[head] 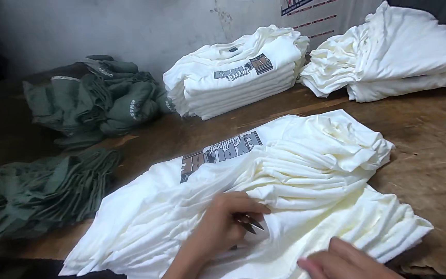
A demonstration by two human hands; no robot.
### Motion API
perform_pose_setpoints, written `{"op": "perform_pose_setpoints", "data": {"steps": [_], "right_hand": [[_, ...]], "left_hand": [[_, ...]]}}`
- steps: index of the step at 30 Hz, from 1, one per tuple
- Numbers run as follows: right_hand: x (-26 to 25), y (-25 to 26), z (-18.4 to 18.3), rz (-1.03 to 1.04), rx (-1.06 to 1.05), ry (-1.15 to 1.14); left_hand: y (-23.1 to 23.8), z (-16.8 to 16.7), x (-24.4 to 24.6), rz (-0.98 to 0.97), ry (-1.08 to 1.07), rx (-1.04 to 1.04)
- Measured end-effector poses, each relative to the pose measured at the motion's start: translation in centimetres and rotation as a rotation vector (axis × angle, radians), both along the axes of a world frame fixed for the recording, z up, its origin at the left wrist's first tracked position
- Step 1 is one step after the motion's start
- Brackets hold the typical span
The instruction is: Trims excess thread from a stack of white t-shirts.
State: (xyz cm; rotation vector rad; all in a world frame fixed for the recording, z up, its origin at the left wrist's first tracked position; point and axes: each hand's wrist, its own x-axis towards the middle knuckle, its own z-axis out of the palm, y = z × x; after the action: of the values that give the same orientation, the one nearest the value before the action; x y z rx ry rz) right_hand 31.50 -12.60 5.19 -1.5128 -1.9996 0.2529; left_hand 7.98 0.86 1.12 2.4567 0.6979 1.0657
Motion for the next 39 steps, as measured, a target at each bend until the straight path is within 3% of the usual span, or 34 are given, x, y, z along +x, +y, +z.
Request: {"op": "perform_pose_setpoints", "data": {"steps": [2, 4, 8, 12, 15, 20, 23, 28, 34, 37, 39], "right_hand": [[-0.8, 1.0, -0.7, -0.224, 0.15, -0.095], [-1.4, 1.9, -1.6, -0.272, 0.179, -0.103], [-2.7, 2.5, -3.7, -0.136, 0.086, 0.019], [-1.7, 1.4, -4.1, -0.021, 0.077, 0.204], [-0.9, 0.9, -4.0, 0.011, 0.076, 0.233], [-1.3, 0.9, -4.2, -0.007, 0.139, 0.218], [-1.3, 0.8, -4.2, -0.013, 0.152, 0.19], [-0.8, 0.2, -3.8, 0.031, 0.1, 0.128], [-2.0, 0.2, -3.5, -0.266, 0.283, -0.037], [-3.0, 0.4, -3.1, -0.27, 0.292, -0.026], [-3.5, 0.4, -2.8, -0.253, 0.275, 0.01]], "left_hand": [[0.1, 0.1, 0.0, -0.013, -0.027, -0.013], [0.1, -0.1, 0.0, -0.024, -0.018, -0.009], [-0.6, -0.3, 0.2, 0.02, -0.006, 0.057], [-2.5, 0.7, 0.1, 0.136, 0.142, 0.351], [-3.7, 1.7, -0.1, 0.105, 0.207, 0.516], [-5.6, 3.8, 1.0, 0.072, 0.439, 0.615], [-5.5, 3.7, 1.4, 0.061, 0.489, 0.634], [-4.3, 2.8, 1.2, 0.112, 0.341, 0.59], [-4.2, 3.4, 0.9, 0.222, 0.287, 0.517], [-3.9, 3.5, 0.8, 0.292, 0.265, 0.475], [-4.0, 3.2, 0.7, 0.299, 0.27, 0.324]]}}
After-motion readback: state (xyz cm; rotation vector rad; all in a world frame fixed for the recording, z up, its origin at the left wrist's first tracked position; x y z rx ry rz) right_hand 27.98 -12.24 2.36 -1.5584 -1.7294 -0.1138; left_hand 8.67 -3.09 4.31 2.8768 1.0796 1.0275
